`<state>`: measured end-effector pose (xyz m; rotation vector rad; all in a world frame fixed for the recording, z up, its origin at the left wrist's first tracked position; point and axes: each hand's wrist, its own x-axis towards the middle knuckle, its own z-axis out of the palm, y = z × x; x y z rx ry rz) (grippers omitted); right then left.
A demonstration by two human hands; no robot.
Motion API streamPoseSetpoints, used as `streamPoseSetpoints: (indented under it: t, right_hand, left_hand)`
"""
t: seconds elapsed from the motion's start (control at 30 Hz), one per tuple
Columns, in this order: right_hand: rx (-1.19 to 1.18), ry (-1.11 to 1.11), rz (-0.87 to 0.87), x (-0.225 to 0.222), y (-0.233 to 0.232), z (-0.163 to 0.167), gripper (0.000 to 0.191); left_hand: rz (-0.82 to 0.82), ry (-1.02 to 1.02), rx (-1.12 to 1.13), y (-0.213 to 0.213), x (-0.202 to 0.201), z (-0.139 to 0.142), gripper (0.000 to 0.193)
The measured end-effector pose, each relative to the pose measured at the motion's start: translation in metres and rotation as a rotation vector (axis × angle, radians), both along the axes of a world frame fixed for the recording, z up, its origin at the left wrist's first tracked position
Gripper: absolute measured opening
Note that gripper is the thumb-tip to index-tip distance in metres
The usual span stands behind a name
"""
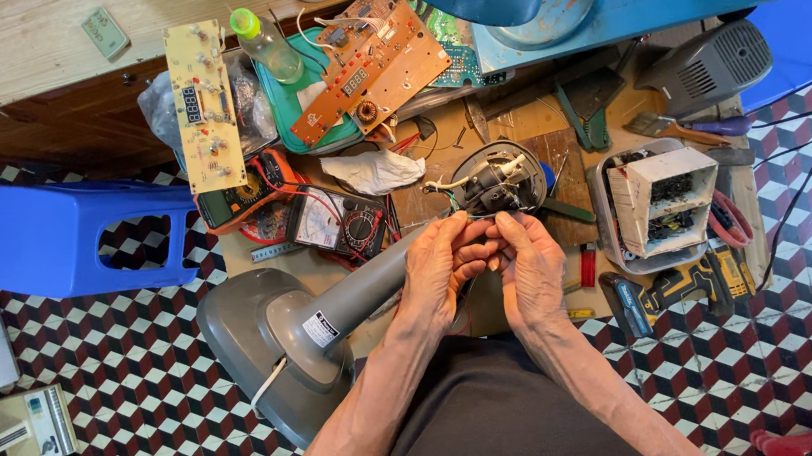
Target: The person repairs a standing fan motor by stripping and twisting wires, using a lighter to heat-shrink insulation, and reassembling the motor housing. They then search a parts bin with a flashlight and cordless drill to locate a screw.
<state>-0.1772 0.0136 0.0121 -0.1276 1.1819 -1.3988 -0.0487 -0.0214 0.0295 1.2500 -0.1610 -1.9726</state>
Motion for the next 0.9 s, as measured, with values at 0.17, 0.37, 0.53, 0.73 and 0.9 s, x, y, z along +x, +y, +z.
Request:
streamPoseSetpoints:
  t: [0.17,0.37,0.53,0.73,0.9]
  right_hand:
    - [0.008,0.004,0.001,0.004,-0.003,0.001,0.014]
    - [-0.002,0.007,-0.002,0.013,0.003,0.002,0.015]
    - [-0.012,0.013,0.004,0.02,0.008,0.014,0.016]
    - [0.084,0.116,0.22,-0.017,0.02,0.037,0.026]
    - [0.011,0.327,0.076,-0.071,0.026,0.036,0.027]
  left_hand:
    - [-0.001,-0.005,0.01,-0.003,0.006,0.002,0.026]
    - [-0.024,-0.009,0.003,0.001,0.016,0.004,0.025]
    - [-0.12,-0.392,-0.239,0.005,0.023,0.017,0.032]
    - [-0.116,-0.705,-0.45,-0.005,0.014,0.038,0.026]
    - [-0.339,-1.009,-0.787,-0.019,-0.013,0.044,0.029]
